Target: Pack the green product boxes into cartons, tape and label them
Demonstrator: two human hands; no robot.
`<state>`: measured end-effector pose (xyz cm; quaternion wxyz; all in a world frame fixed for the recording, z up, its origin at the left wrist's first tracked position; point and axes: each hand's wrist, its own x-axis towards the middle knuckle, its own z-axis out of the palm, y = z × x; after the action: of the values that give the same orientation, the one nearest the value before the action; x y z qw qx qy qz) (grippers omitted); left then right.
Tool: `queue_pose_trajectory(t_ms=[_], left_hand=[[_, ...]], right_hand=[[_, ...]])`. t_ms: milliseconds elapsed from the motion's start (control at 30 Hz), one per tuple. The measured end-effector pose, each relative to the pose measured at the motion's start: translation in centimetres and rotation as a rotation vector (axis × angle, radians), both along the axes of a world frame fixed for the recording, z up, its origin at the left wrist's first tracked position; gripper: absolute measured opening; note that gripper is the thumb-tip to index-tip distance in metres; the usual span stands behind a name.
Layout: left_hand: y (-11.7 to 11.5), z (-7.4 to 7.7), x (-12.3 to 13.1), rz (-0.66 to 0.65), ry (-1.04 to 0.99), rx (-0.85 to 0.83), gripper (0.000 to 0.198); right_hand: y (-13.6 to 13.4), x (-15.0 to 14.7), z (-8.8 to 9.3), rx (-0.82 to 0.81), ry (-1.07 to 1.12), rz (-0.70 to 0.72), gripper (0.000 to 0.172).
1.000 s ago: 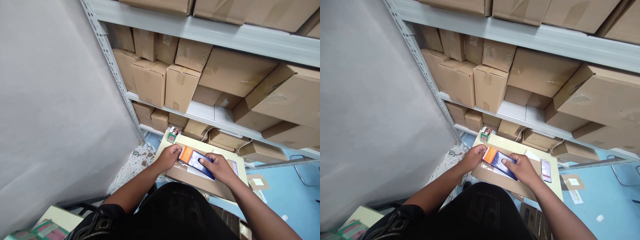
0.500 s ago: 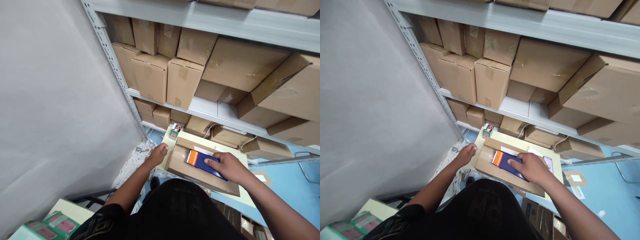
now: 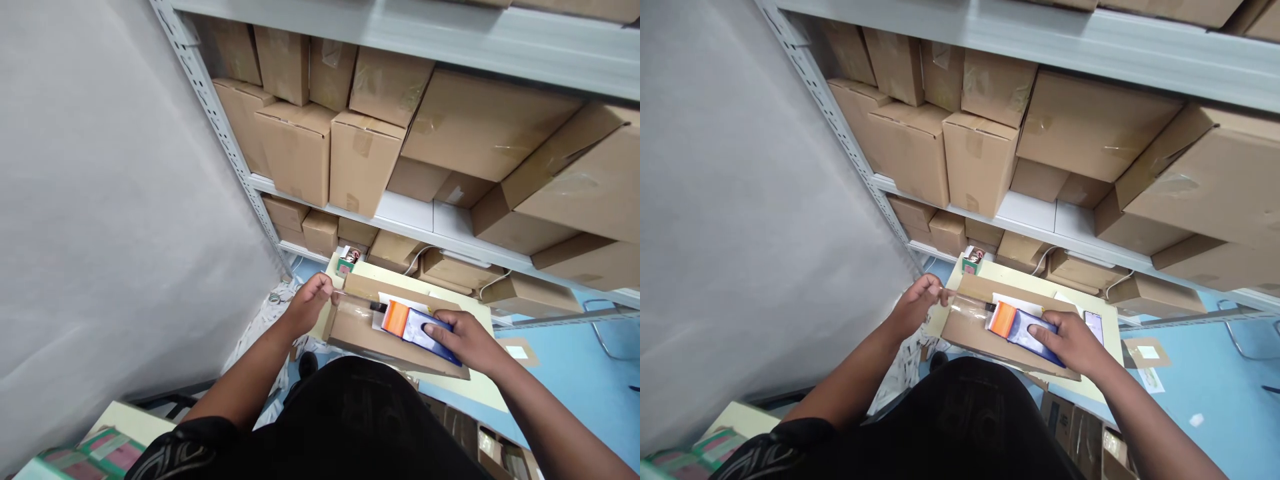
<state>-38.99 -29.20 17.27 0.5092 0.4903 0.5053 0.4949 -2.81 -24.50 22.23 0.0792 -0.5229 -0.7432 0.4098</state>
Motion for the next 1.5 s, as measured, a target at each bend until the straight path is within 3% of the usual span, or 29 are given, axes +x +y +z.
queue_pose_trajectory(t_ms=[100, 333, 567, 867, 1067, 1167, 1333, 1500], left_hand=[[1.1, -0.2, 0.8, -0.031, -0.102, 0.049, 0.042], [2.3, -1.3, 1.2, -0.060, -0.248, -0.215, 0.039], [2.4, -1.5, 0.5, 0.028, -0.277, -0.267, 0.040], [1.3, -4.4, -0.6, 0.160, -0.149, -0.283, 0.032], [1.3, -8.1, -0.5, 0.214, -0.157, -0.259, 0.031], [0.8, -9.4, 0.5, 0.266, -0.041, -0.211, 0.029], [0.2, -9.5, 3.2, 0.252, 0.280, -0.113, 0.022], [0.4, -10.6, 4.3, 0.298, 0.345, -0.032, 0.024]], right_hand=[[0.5, 0.4, -0.4, -0.051, 0.035, -0.036, 0.054], [1.0, 0.4, 0.2, -0.182, 0.083, -0.036, 0.055], [1.5, -1.3, 2.5, 0.018, -0.132, 0.007, 0.054], [2.6, -4.5, 2.8, 0.121, -0.383, 0.133, 0.053], [3.7, -6.9, 3.3, 0.124, -0.498, 0.200, 0.053], [4.5, -7.5, 2.9, 0.097, -0.541, 0.216, 0.053], [5.2, -7.1, 1.7, 0.109, -0.594, 0.209, 0.052], [5.3, -5.9, 0.4, 0.078, -0.563, 0.160, 0.053]])
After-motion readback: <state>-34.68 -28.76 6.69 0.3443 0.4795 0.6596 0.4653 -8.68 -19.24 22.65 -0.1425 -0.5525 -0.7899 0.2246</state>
